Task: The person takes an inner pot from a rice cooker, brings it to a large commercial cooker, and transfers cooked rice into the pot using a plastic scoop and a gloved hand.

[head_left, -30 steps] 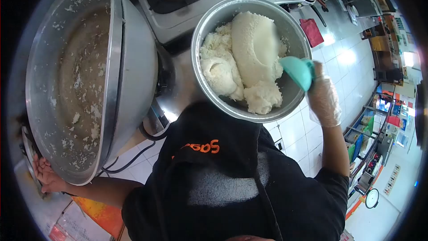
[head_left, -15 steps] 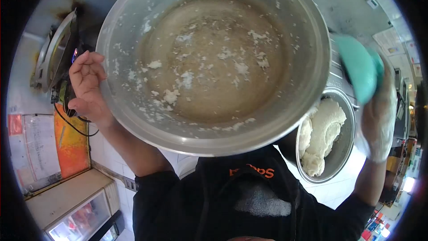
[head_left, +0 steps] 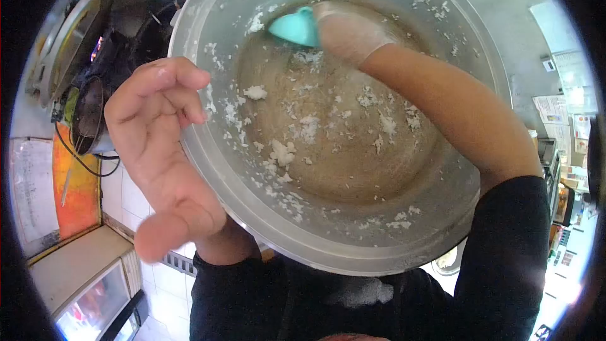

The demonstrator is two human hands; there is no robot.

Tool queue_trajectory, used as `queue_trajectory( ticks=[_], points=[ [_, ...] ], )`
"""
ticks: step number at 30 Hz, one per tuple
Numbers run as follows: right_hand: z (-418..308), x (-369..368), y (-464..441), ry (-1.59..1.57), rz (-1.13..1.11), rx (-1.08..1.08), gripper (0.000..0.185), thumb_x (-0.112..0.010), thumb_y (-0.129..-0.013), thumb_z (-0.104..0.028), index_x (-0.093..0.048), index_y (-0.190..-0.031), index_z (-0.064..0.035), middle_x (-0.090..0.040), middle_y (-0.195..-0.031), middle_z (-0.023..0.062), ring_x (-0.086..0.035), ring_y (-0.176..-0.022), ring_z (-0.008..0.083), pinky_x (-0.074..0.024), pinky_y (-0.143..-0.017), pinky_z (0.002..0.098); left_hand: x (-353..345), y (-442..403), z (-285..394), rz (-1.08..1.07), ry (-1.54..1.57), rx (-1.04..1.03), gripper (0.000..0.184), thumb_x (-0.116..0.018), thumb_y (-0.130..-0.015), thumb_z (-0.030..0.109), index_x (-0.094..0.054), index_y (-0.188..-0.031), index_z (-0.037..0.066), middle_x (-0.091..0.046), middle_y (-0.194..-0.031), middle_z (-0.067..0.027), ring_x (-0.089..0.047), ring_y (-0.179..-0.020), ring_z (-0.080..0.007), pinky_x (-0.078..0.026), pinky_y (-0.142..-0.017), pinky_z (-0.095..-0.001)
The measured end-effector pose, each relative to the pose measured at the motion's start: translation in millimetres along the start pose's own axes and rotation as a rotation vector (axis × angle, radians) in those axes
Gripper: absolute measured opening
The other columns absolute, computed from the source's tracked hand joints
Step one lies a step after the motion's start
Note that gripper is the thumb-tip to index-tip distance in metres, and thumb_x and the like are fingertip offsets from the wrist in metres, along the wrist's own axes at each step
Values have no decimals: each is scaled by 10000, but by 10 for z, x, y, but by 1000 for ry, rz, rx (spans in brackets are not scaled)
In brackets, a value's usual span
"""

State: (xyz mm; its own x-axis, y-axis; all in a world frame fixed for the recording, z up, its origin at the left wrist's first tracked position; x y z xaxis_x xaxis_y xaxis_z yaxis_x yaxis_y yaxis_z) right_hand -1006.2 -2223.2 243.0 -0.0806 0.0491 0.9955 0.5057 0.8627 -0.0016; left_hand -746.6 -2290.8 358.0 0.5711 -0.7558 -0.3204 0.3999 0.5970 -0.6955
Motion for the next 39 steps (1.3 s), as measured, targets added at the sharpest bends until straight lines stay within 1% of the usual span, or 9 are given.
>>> queue_trajectory(
  ticks=[2, 5, 11, 18, 22, 27, 32, 36, 39],
  points=[
    [-399, -106, 165, -7, -103, 112, 256, -461, -911, -76, -478, -1124, 65, -665, -819, 233, -682, -741, 367, -541, -603, 445, -59, -5, 55, -113, 70, -73, 1203, -390, -667, 944, -416, -1236, -116, -536, -1084, -254, -447, -785, -154, -403, -764, -258],
    [-917, -242, 684, 163, -250, 422, 340, -465, -932, -115, -390, -1229, 33, -635, -661, 144, -662, -559, 309, -496, -407, 408, -55, -13, 64, -141, 103, -125, 1211, -417, -661, 937, -404, -1245, -125, -530, -1087, -277, -462, -795, -166, -415, -778, -267],
    [-829, -316, 1585, 324, -711, 745, 315, -499, -928, -136, -393, -1205, -32, -590, -616, 102, -663, -587, 311, -558, -497, 413, -69, -24, 76, -216, 106, -181, 1207, -425, -663, 929, -404, -1252, -125, -525, -1098, -296, -484, -810, -181, -429, -805, -279],
    [480, 330, 337, 255, -133, -100, 185, -473, -922, -49, -486, -1092, 24, -670, -852, 227, -700, -793, 362, -569, -643, 464, -57, -15, 75, -166, 64, -144, 1202, -431, -668, 923, -407, -1249, -129, -525, -1091, -298, -482, -806, -182, -425, -798, -280],
    [588, 75, 31, 407, -89, 96, 175, -449, -931, -52, -439, -1066, 59, -647, -807, 241, -693, -781, 350, -557, -628, 419, -48, -8, 65, -172, 76, -151, 1195, -426, -674, 922, -408, -1253, -123, -529, -1090, -289, -476, -802, -177, -419, -796, -277],
    [-561, -71, 1030, 211, -492, 321, 188, -485, -917, -107, -447, -1076, -12, -631, -687, 152, -687, -632, 324, -543, -489, 416, -264, -27, 189, -292, 83, -292, 1194, -410, -678, 926, -412, -1255, -119, -535, -1080, -279, -470, -806, -173, -407, -799, -272],
    [-699, -65, 1669, 339, -804, 484, 206, -509, -908, -138, -450, -1082, -45, -642, -703, 146, -688, -627, 312, -552, -483, 425, -70, -6, 76, -175, 72, -193, 1206, -402, -664, 937, -417, -1256, -114, -538, -1087, -261, -454, -793, -167, -389, -781, -262],
    [44, 274, 936, 374, -340, 131, 241, -495, -925, -127, -451, -1131, -11, -662, -784, 170, -694, -743, 349, -567, -604, 445, -80, 1, 73, -136, 51, -184, 1201, -397, -660, 941, -426, -1245, -108, -540, -1088, -251, -450, -790, -165, -390, -778, -262],
    [248, 384, 497, 303, -145, 111, 225, -465, -944, -111, -444, -1126, 20, -667, -834, 201, -687, -799, 377, -562, -659, 449, -121, 2, 75, -125, 76, -170, 1186, -401, -665, 937, -432, -1233, -104, -541, -1089, -238, -445, -788, -154, -390, -774, -258]
  ],
)
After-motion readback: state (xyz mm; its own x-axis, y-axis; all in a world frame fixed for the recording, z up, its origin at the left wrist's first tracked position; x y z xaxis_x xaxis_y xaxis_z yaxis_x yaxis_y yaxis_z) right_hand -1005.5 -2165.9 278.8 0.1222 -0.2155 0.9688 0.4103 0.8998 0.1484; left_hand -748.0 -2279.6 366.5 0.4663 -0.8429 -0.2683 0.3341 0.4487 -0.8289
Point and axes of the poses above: each hand's wrist, its own y-axis away from the middle knuckle, its own x-axis out of the back of the hand, z = x × y, the point moved 10 cm from there along -y, towards the middle knuckle
